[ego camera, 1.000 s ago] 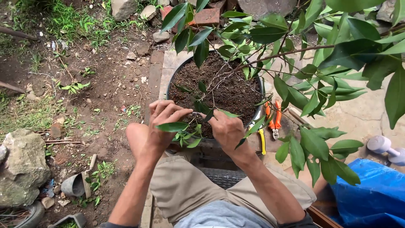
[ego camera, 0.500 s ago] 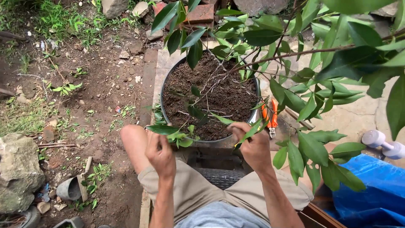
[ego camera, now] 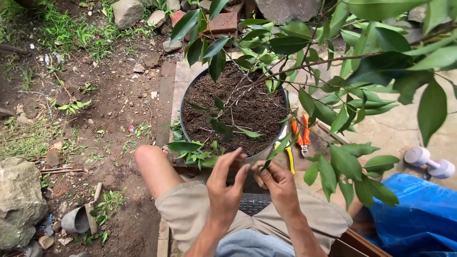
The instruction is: Pruning and shaping a small tree in a pot using shears and wire to guide branch growth.
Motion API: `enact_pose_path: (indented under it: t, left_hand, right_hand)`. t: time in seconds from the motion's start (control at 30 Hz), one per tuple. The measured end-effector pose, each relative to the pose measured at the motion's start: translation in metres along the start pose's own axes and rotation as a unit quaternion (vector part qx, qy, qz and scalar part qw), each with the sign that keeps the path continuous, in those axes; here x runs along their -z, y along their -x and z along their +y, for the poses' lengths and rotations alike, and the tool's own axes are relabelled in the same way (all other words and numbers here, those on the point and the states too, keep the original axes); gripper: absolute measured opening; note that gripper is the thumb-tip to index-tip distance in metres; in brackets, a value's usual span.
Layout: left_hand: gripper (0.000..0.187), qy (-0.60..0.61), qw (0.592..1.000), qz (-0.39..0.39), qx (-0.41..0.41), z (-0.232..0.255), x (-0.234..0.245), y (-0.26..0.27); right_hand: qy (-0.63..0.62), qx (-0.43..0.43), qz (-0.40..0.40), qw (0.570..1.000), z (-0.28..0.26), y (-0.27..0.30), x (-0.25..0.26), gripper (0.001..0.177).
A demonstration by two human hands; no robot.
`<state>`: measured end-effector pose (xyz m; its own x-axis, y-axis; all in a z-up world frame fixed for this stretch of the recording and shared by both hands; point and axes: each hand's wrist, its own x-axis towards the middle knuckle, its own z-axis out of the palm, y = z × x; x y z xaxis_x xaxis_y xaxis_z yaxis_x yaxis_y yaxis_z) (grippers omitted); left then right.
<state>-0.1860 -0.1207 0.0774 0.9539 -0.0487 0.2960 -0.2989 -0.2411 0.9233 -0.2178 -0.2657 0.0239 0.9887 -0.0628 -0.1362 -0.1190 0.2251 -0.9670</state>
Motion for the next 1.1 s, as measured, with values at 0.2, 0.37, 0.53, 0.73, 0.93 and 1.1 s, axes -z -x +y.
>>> enact_pose_path:
  t: [0.2,0.37,0.53,0.73,0.93,1.1]
  left_hand:
    - [0.013,0.01,0.999,0.003,-0.049,0.021,-0.011,-0.027]
    - [0.012,0.004,0.997,-0.013,-0.078,0.023,-0.011,-0.037]
    - [0.016,0.081,0.994,-0.021,-0.071,0.025,-0.008,-0.054]
    - [0.015,-0.039,0.993,-0.017,-0.113,0.016,-0.01,-0.054]
    - [0.019,-0.143,0.978,0.006,-0.153,0.028,-0.008,-0.046]
    - [0.02,-0.009,0.997,-0.034,-0.074,-0.008,-0.02,-0.049]
  right_hand:
    - [-0.002,0.017,0.002,1.0,-0.004,-0.003,0.002,0.025]
    - [-0.01,0.024,-0.023,0.999,0.0,-0.009,0.01,0.02]
    - [0.056,0.051,-0.002,0.997,-0.025,-0.02,0.0,0.025]
    - [0.033,0.022,-0.02,0.999,-0.014,-0.027,-0.004,0.029]
    - [0.035,0.043,0.046,0.997,-0.033,-0.054,-0.01,0.031]
    - [0.093,0.065,0.08,0.99,-0.036,-0.076,-0.004,0.023]
